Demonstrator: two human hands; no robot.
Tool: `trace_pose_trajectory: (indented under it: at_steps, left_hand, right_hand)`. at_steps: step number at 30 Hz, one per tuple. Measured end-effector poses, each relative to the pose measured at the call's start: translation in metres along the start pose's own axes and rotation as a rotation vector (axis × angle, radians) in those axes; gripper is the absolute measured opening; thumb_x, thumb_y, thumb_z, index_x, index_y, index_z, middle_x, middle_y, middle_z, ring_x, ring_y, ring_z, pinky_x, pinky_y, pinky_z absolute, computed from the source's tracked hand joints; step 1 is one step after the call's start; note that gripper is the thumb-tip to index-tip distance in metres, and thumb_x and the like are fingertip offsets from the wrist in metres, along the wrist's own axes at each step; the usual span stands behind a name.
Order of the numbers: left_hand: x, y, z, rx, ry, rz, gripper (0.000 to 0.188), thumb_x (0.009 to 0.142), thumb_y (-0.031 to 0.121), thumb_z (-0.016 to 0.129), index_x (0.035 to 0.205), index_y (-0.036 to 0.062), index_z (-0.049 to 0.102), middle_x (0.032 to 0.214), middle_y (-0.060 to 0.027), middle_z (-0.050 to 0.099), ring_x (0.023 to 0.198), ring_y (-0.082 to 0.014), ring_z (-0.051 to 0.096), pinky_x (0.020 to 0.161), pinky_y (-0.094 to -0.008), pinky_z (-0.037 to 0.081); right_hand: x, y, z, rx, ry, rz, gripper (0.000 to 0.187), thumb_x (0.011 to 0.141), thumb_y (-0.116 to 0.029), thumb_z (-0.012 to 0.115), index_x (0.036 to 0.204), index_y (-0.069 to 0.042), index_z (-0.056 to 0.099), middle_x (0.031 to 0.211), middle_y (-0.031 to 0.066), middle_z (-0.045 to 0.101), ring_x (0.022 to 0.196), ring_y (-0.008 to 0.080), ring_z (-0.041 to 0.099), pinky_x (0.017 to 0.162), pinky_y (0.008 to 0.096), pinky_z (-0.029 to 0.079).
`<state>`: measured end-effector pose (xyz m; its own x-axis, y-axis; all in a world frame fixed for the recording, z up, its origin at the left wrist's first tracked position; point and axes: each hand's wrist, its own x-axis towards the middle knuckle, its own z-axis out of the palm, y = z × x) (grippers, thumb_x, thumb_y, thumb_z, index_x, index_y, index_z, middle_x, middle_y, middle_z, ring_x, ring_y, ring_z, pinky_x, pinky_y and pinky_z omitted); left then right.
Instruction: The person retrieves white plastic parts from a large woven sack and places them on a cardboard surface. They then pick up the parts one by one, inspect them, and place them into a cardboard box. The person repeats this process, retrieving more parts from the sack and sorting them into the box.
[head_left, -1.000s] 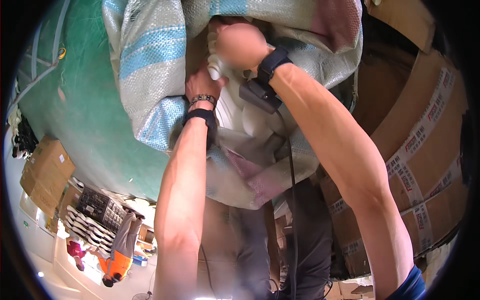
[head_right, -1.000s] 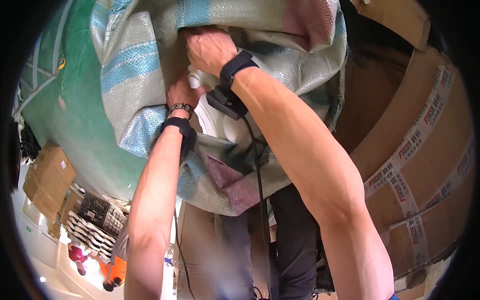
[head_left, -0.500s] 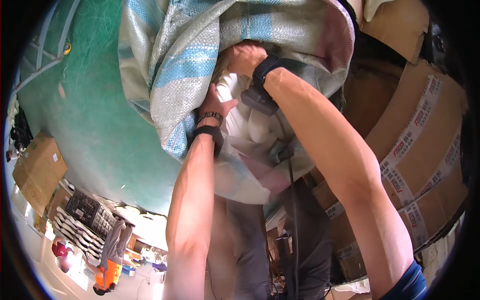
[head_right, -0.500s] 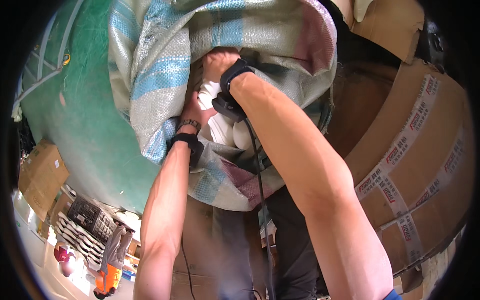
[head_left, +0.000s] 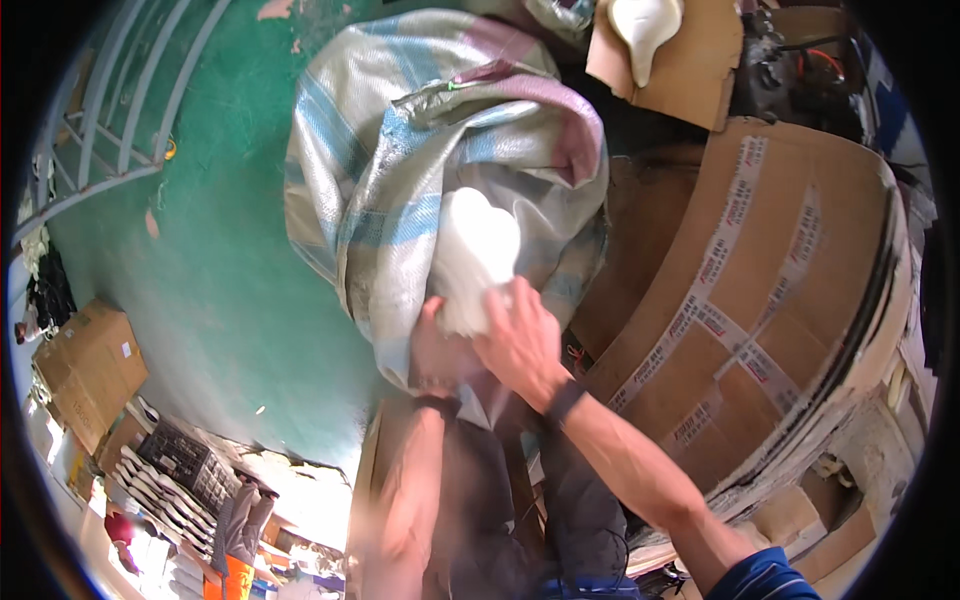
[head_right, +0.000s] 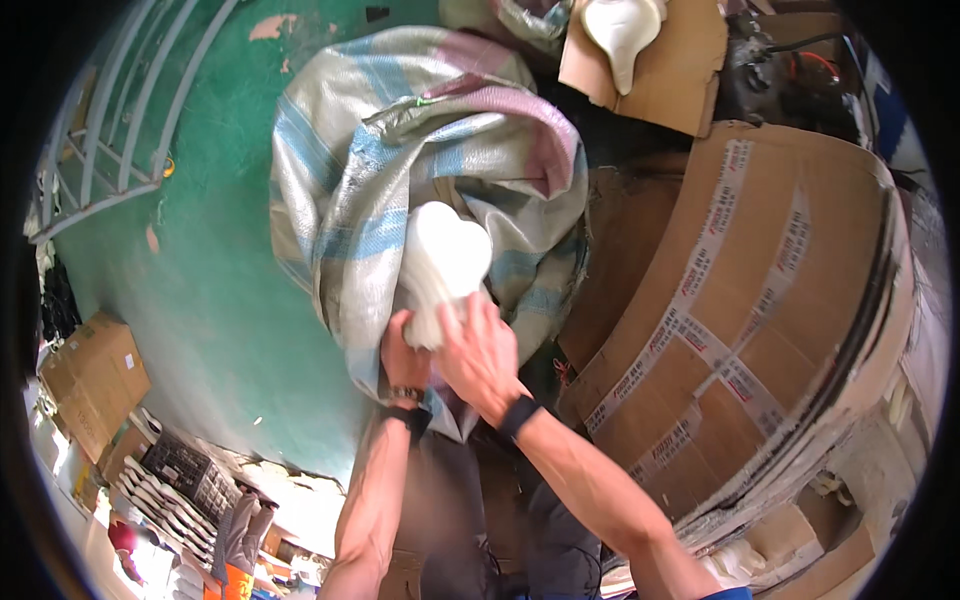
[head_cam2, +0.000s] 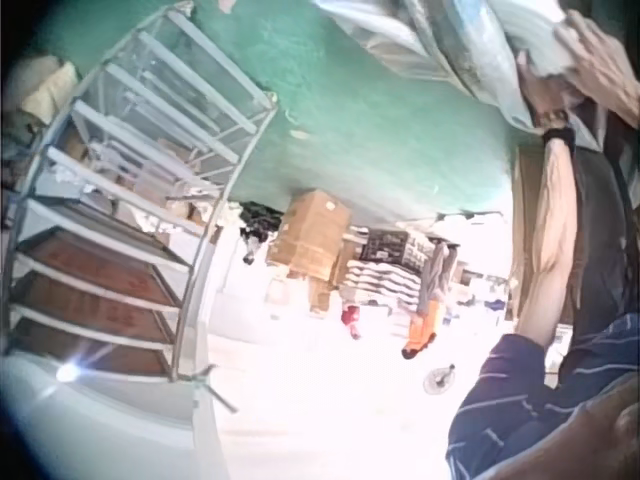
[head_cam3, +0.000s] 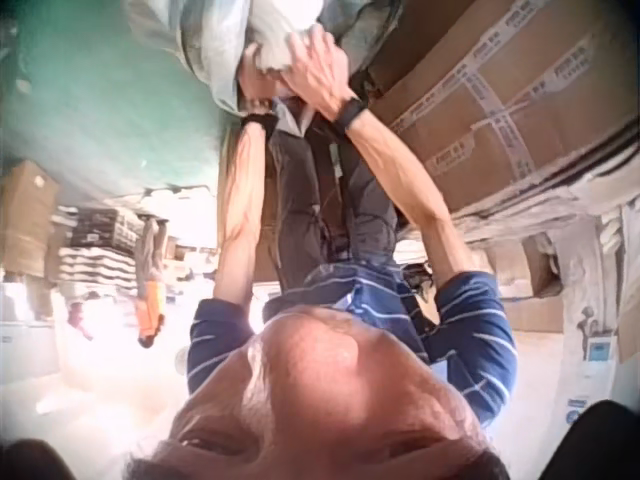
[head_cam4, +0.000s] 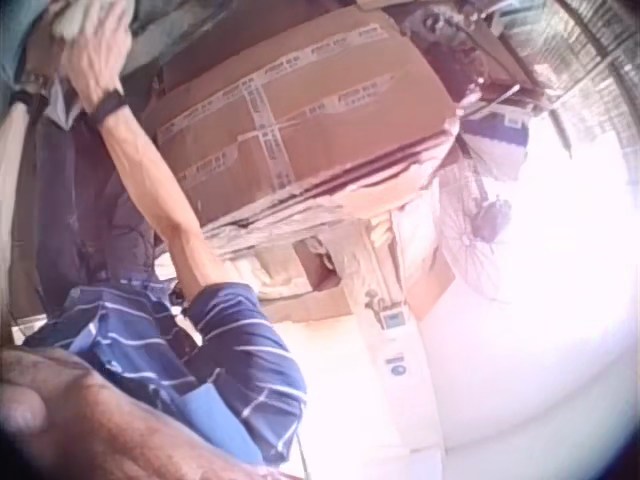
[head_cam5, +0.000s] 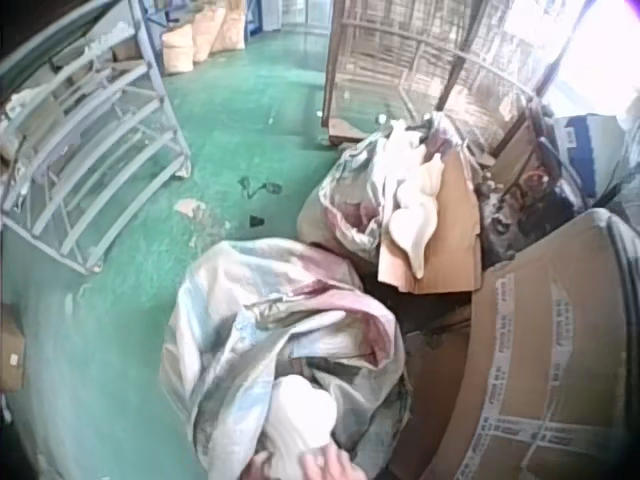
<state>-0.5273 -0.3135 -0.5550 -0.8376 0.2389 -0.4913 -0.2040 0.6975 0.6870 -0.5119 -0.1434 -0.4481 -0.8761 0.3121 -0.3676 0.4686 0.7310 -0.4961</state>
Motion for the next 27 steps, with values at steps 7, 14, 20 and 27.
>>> trace_pose_trajectory:
  at_steps: [7, 14, 20, 27]
  left_hand:
    - [-0.067, 0.184, -0.074, 0.101, -0.045, 0.674, 0.045, 0.075, -0.009, 0.072, 0.116, 0.0087, 0.073, 0.122, -0.0138, 0.069, 0.123, -0.0393, 0.063, 0.107, -0.0482, 0.053]
    - [-0.178, 0.344, -0.140, 0.176, -0.363, 0.989, 0.045, 0.080, -0.003, 0.071, 0.122, 0.0122, 0.073, 0.119, -0.0132, 0.067, 0.121, -0.0372, 0.061, 0.104, -0.0460, 0.056]
    - [-0.291, 0.439, -0.172, 0.147, -0.575, 1.253, 0.043, 0.079, 0.003, 0.075, 0.121, 0.0125, 0.073, 0.113, -0.0127, 0.069, 0.108, -0.0351, 0.067, 0.092, -0.0466, 0.058]
    - [-0.446, 0.487, -0.131, 0.124, -0.844, 1.595, 0.050, 0.076, 0.002, 0.077, 0.124, 0.0156, 0.073, 0.114, -0.0114, 0.068, 0.109, -0.0343, 0.067, 0.088, -0.0460, 0.058]
  right_hand:
    - [-0.132, -0.042, -0.171, 0.083, 0.327, 0.346, 0.050, 0.071, -0.012, 0.081, 0.117, -0.004, 0.063, 0.115, 0.0209, 0.058, 0.098, 0.0426, 0.067, 0.079, 0.0505, 0.058]
    - [-0.278, -0.114, -0.324, 0.089, 0.536, 0.543, 0.046, 0.073, -0.009, 0.075, 0.117, -0.003, 0.062, 0.111, 0.0220, 0.060, 0.099, 0.0443, 0.065, 0.083, 0.0510, 0.055]
    - [-0.417, -0.170, -0.403, 0.058, 0.764, 0.697, 0.049, 0.073, -0.005, 0.077, 0.121, -0.001, 0.065, 0.118, 0.0238, 0.068, 0.106, 0.0434, 0.068, 0.089, 0.0495, 0.057]
    - [-0.598, -0.186, -0.420, 0.052, 0.964, 0.997, 0.045, 0.079, -0.016, 0.080, 0.121, -0.003, 0.071, 0.116, 0.0220, 0.071, 0.099, 0.0406, 0.072, 0.084, 0.0478, 0.058]
